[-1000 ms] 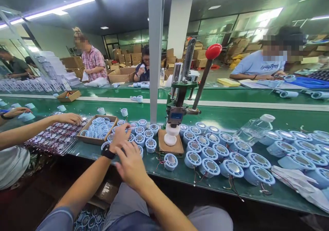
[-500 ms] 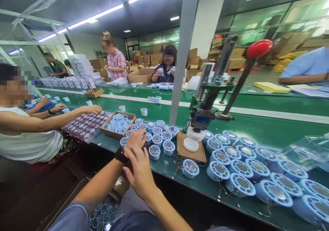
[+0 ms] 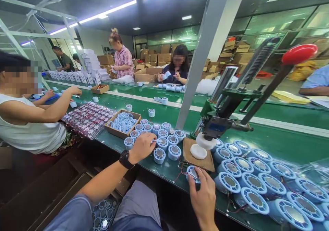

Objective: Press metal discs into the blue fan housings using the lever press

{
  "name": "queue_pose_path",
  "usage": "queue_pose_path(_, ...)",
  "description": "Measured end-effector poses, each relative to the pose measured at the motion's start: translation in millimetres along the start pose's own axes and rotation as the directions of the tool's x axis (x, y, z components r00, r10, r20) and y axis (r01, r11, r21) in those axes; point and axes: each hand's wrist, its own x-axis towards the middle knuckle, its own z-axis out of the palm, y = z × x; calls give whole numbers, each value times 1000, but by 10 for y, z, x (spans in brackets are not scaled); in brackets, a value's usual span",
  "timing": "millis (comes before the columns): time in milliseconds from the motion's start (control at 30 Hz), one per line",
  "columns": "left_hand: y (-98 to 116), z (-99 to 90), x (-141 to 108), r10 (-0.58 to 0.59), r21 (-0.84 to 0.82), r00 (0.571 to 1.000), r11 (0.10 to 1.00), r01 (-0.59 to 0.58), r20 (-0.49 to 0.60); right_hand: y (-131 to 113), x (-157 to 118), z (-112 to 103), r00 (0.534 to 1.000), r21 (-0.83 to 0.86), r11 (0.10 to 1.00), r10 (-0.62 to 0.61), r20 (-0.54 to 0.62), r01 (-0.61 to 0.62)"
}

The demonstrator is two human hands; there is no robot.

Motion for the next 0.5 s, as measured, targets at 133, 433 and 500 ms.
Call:
queue_pose_path(133,72,42,-138,51,-105,997,993,-56,-49,-123,-18,45,997,86,996,-2,72,-4)
queue_pose_path(433,613,973,-749,242,-260,966,942,-210,96,-48,-125,-314,984,146,984,77,163,-101)
queue_pose_path(500,615,1049,-699,193,-250,964,957,-145,182,10,-162,-436,970,198,975,50,236,-98)
